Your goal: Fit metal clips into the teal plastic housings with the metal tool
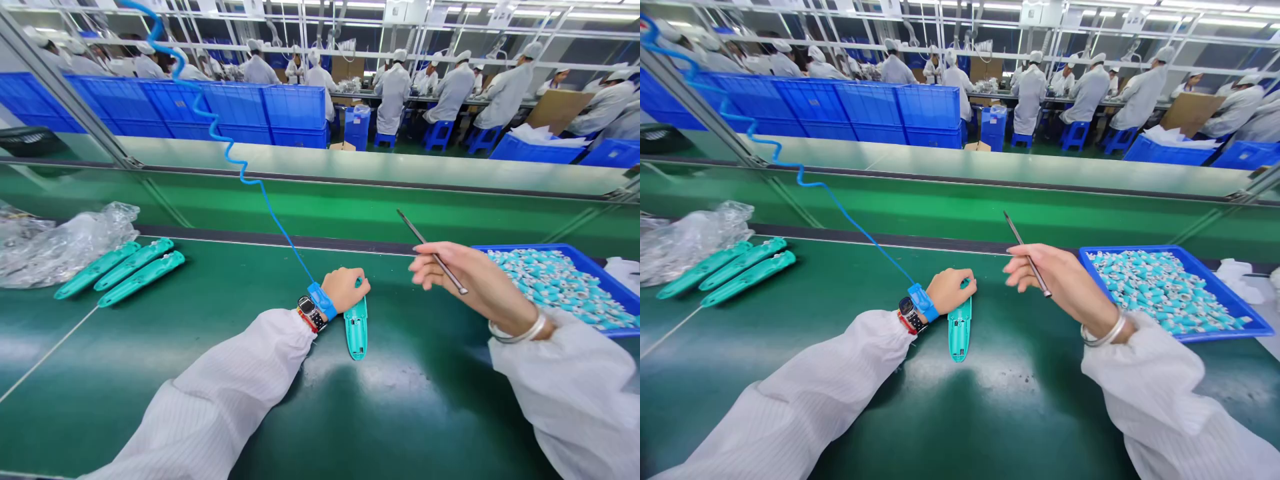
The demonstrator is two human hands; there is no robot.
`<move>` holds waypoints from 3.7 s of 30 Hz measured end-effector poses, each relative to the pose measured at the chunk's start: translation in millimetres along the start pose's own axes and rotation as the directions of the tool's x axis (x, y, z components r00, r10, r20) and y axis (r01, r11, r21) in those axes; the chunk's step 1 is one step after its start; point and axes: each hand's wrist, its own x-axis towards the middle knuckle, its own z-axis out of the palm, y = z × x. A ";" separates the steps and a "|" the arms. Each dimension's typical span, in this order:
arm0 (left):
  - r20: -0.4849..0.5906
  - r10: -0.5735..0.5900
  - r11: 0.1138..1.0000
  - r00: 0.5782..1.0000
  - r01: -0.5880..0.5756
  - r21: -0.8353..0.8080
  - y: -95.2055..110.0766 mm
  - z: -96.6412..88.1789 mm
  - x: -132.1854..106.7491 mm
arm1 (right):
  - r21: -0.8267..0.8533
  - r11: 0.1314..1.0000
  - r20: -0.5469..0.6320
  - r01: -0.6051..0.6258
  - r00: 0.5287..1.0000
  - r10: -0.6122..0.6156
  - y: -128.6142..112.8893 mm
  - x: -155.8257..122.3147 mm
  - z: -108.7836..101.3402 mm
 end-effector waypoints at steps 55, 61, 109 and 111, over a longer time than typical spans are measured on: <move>0.247 0.161 0.573 0.956 0.114 -0.812 16.8 -59.7 -5.1 | -0.825 0.200 -0.545 -0.529 0.838 -0.030 7.6 -13.0 -150.2; 0.215 0.200 0.527 0.956 0.080 -0.846 31.2 -82.0 -22.8 | -0.834 0.249 -0.502 -0.493 0.864 0.029 2.1 -16.2 -148.2; 0.545 0.396 0.096 0.739 0.557 -0.825 55.4 -17.8 -51.3 | -0.834 0.305 -0.454 -0.459 0.886 0.091 -2.9 -13.1 -148.6; 0.538 0.389 0.132 0.748 0.533 -0.836 56.3 -18.4 -52.6 | -0.832 0.297 -0.477 -0.468 0.878 0.045 -14.0 -20.4 -144.3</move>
